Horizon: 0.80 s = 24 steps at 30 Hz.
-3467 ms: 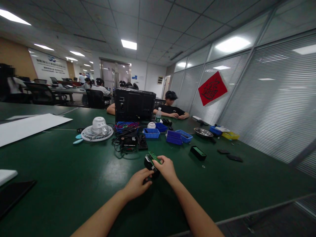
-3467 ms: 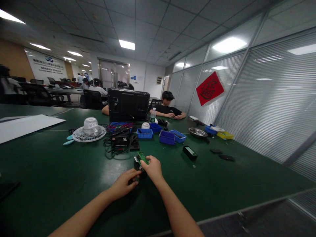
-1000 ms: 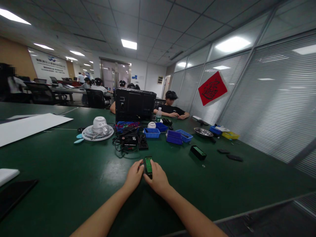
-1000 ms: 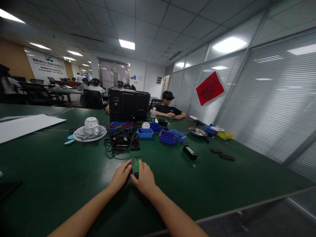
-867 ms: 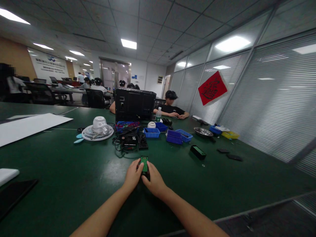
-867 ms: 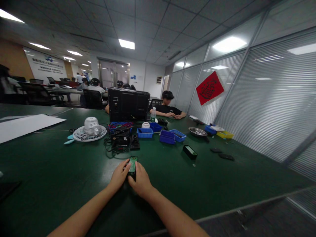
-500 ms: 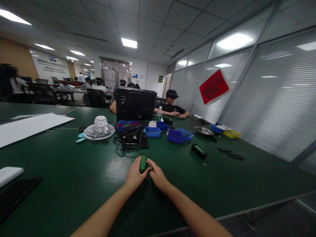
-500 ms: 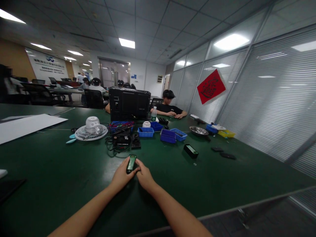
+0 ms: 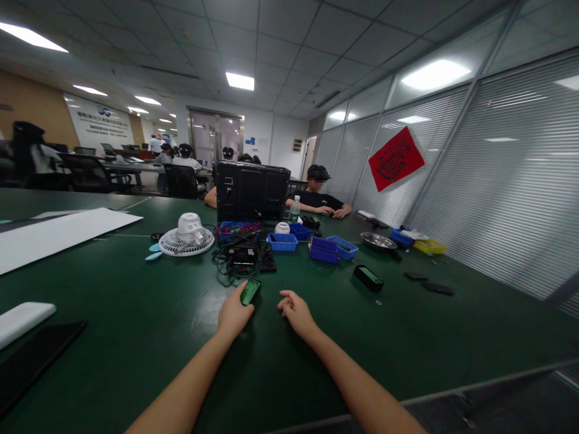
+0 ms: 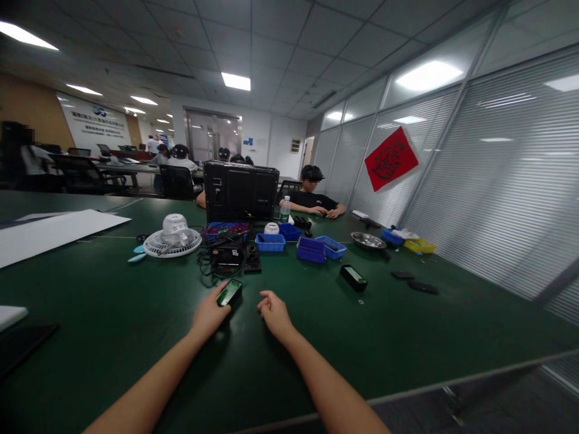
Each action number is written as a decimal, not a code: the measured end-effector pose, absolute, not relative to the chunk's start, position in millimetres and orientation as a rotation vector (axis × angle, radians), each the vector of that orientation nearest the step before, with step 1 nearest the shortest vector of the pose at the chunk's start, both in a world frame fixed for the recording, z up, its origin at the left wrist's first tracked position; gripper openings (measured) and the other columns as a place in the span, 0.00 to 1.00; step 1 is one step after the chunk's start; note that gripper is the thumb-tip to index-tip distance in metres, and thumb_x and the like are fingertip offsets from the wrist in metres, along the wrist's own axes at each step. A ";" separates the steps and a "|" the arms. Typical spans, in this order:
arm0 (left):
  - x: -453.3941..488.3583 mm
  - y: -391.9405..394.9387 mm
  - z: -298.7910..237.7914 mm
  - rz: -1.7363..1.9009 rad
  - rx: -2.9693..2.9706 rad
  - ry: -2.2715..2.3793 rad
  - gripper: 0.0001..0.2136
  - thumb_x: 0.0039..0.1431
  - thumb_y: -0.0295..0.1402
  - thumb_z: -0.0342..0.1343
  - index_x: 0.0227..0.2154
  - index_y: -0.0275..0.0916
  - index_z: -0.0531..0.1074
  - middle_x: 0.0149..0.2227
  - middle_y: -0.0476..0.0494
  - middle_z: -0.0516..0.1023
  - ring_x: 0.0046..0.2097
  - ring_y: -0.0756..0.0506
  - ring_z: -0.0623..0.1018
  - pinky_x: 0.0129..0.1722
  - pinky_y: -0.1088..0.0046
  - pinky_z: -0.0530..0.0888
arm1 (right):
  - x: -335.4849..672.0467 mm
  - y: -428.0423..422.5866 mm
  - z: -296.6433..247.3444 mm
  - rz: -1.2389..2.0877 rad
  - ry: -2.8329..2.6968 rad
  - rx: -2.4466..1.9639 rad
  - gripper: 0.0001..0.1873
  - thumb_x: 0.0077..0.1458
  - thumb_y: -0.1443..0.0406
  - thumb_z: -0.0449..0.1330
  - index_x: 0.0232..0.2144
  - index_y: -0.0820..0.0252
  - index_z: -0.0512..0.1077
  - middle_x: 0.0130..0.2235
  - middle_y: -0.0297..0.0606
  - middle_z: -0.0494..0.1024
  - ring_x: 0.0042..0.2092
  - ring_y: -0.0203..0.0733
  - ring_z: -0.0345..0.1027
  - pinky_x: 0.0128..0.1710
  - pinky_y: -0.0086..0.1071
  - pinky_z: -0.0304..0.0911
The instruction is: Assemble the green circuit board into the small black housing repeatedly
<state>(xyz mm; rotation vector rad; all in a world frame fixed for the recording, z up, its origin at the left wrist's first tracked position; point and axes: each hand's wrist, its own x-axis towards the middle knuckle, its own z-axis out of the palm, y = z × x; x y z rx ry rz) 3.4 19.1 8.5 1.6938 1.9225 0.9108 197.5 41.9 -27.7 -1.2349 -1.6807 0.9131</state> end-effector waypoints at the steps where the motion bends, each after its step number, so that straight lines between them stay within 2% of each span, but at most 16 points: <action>1: -1.7 19.4 12.5 0.870 1.663 1.981 0.29 0.44 0.30 0.50 0.54 0.45 0.60 0.49 0.45 0.72 0.47 0.41 0.73 0.42 0.68 0.68 | 197.5 41.6 -27.2 0.920 -1.683 -1.233 0.18 0.46 0.71 0.48 0.42 0.63 0.63 0.29 0.33 0.72 0.25 0.31 0.64 0.27 0.26 0.61; 5: -22.9 15.0 26.7 0.695 1.659 2.101 0.28 0.44 0.34 0.50 0.54 0.46 0.61 0.44 0.43 0.75 0.43 0.40 0.75 0.36 0.69 0.69 | 197.0 40.9 -25.0 0.919 -1.711 -1.236 0.17 0.46 0.70 0.48 0.42 0.63 0.64 0.28 0.32 0.73 0.25 0.32 0.64 0.27 0.26 0.60; 12: -64.0 -1.8 41.0 0.450 1.688 2.265 0.33 0.46 0.36 0.48 0.58 0.40 0.52 0.43 0.35 0.75 0.41 0.37 0.75 0.34 0.67 0.69 | 197.1 41.9 -25.6 0.874 -1.778 -1.265 0.18 0.47 0.72 0.48 0.42 0.62 0.65 0.27 0.31 0.73 0.26 0.32 0.65 0.28 0.26 0.60; 18: -116.3 -9.3 51.3 0.412 1.530 2.464 0.34 0.50 0.40 0.44 0.60 0.35 0.44 0.43 0.32 0.74 0.42 0.36 0.75 0.33 0.65 0.69 | 197.4 39.5 -22.3 0.850 -1.810 -1.254 0.17 0.47 0.72 0.49 0.42 0.63 0.65 0.26 0.31 0.72 0.26 0.32 0.64 0.29 0.25 0.59; 21: -139.3 -13.8 53.5 0.403 1.441 2.478 0.36 0.51 0.43 0.44 0.60 0.35 0.41 0.44 0.31 0.72 0.42 0.36 0.75 0.33 0.64 0.69 | 197.0 36.9 -18.7 0.864 -1.821 -1.269 0.18 0.47 0.72 0.48 0.42 0.64 0.65 0.27 0.31 0.72 0.27 0.32 0.64 0.29 0.26 0.59; 24: -152.1 -18.4 52.8 0.483 1.464 2.481 0.37 0.50 0.49 0.43 0.60 0.35 0.43 0.50 0.30 0.66 0.47 0.35 0.72 0.36 0.64 0.69 | 196.3 35.4 -16.4 0.862 -1.834 -1.282 0.18 0.47 0.71 0.48 0.43 0.63 0.66 0.27 0.32 0.73 0.27 0.33 0.64 0.29 0.26 0.58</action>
